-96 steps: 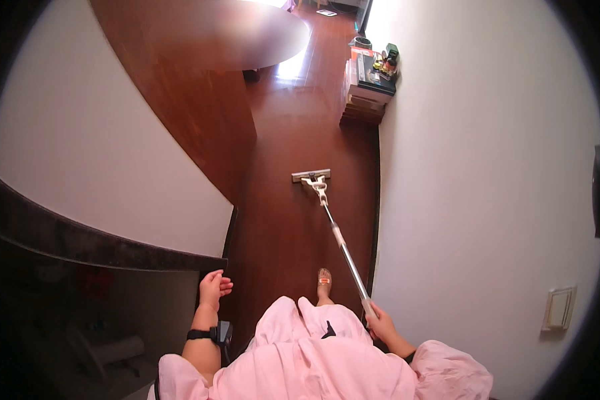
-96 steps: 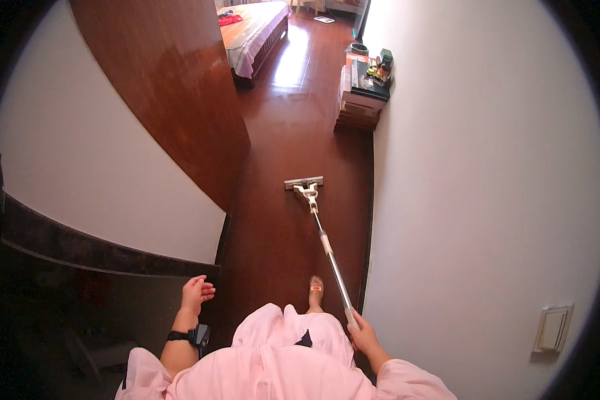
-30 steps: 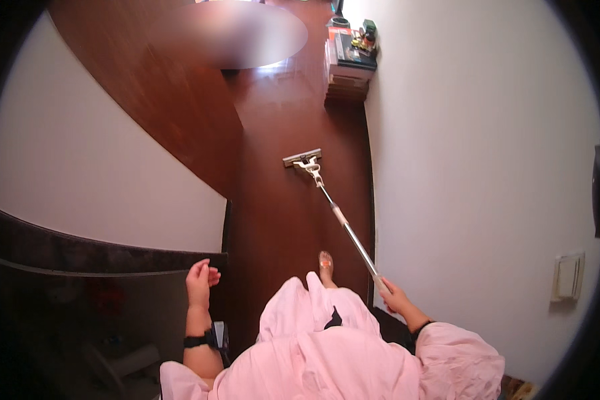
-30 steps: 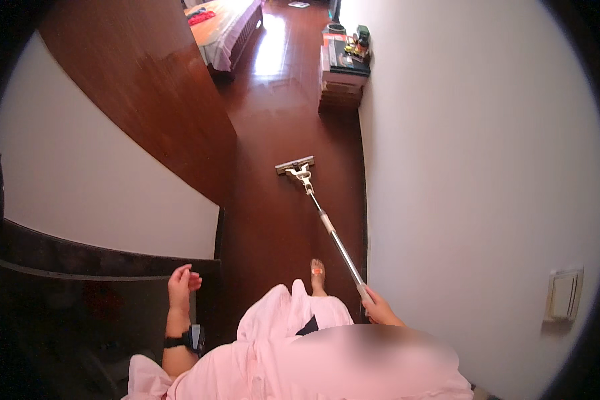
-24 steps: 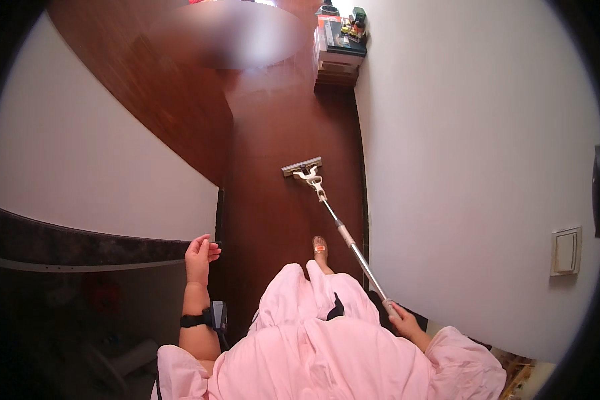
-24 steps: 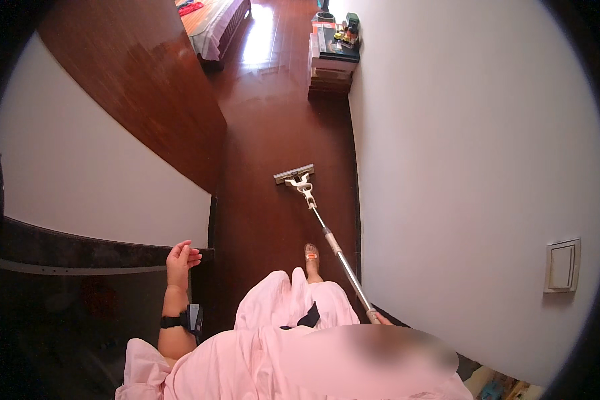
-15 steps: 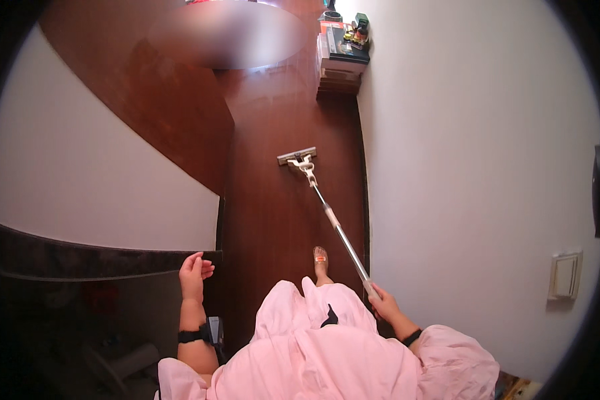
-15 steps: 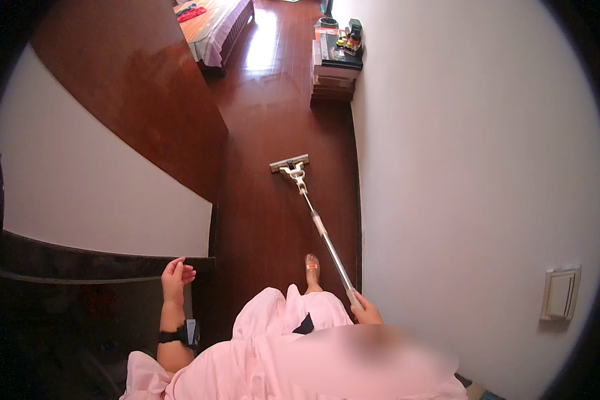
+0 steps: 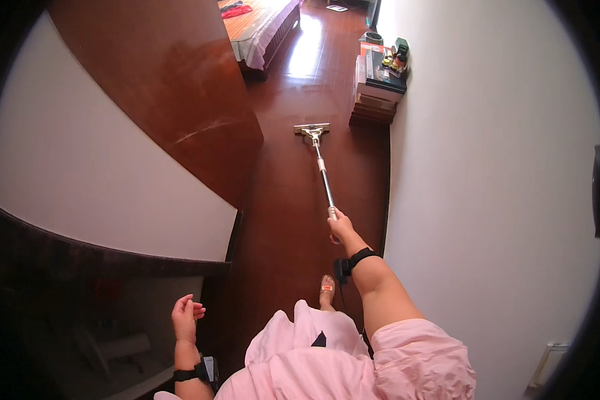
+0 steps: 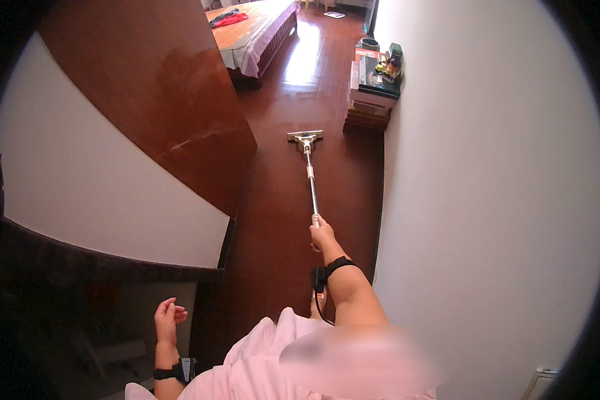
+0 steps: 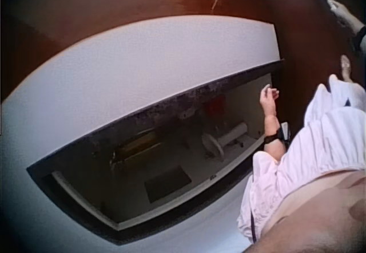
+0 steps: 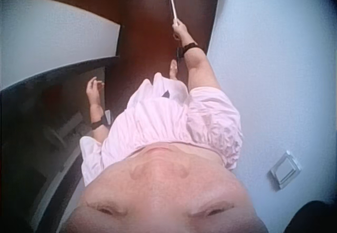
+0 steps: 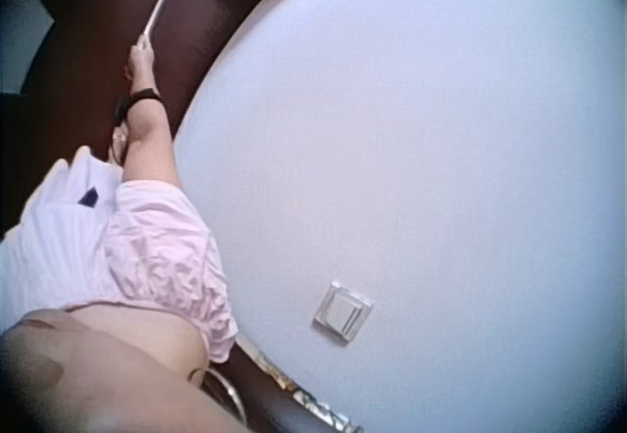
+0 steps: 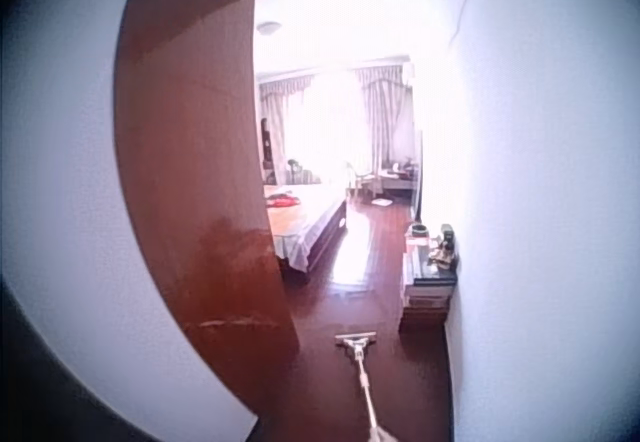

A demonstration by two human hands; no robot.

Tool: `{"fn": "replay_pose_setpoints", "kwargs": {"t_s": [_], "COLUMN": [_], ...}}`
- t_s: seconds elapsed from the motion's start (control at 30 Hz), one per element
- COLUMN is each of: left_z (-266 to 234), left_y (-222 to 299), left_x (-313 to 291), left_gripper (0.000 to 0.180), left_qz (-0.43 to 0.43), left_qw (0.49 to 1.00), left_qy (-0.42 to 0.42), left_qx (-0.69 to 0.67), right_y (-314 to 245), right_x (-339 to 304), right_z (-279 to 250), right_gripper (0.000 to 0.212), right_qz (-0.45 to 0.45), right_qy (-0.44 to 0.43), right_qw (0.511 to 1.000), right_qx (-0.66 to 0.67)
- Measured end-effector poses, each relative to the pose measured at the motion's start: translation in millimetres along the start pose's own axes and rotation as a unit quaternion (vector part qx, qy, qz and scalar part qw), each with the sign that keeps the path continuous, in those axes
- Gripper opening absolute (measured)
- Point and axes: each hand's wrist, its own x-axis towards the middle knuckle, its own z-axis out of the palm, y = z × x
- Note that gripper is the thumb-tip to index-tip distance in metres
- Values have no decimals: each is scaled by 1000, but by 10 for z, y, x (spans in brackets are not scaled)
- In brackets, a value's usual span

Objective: The recorder is vacuuming a wooden floor in a bedroom hallway.

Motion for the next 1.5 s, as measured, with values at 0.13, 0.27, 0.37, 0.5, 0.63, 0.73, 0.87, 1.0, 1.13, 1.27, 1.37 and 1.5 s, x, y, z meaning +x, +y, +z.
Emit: {"fn": "replay_pose_setpoints", "kwargs": {"t_s": [0.13,0.27,0.37,0.5,0.63,0.73,0.87,1.0,1.13,1.27,1.37,1.5], "left_z": [-61,-1,-201,-173,-11,-38,8,2,122,124,91,54], "left_y": [-8,16,-155,-234,-141,-137,-160,-94,76,142,145,140], "left_x": [-73,7,84,240,267,274,303,281,142,-37,-89,-79], "left_gripper": [22,22,22,22,23,22,21,22,22,21,21,21], "left_qz": [-4,14,8,13,31,24,19,7,23,41,39,55], "left_qw": [1000,998,998,994,989,989,992,996,998,999,999,998], "left_qy": [-5,-34,-49,-93,-132,-138,-122,-89,-59,-23,1,-1], "left_qx": [-21,-50,-43,-55,-53,-46,-41,-27,-17,0,8,1], "right_y": [353,1354,1794,2449,3120,2950,2711,1980,1147,486,109,112], "right_x": [-533,-1377,-2463,-3666,-4259,-4214,-3709,-2721,-1478,-293,38,-301], "right_z": [-81,-740,-907,-1289,-1347,-1067,-897,-876,-780,-643,-449,-180], "right_gripper": [51,50,53,56,55,50,51,47,46,45,45,46], "right_qz": [-56,-60,30,137,125,58,91,11,-27,-52,-14,-42], "right_qy": [-3,-7,-15,-23,39,70,58,29,-6,2,34,-30], "right_qw": [997,996,996,990,991,993,994,1000,998,998,999,999], "right_qx": [-51,-65,-77,-3,-35,-76,15,3,55,23,-19,13]}}
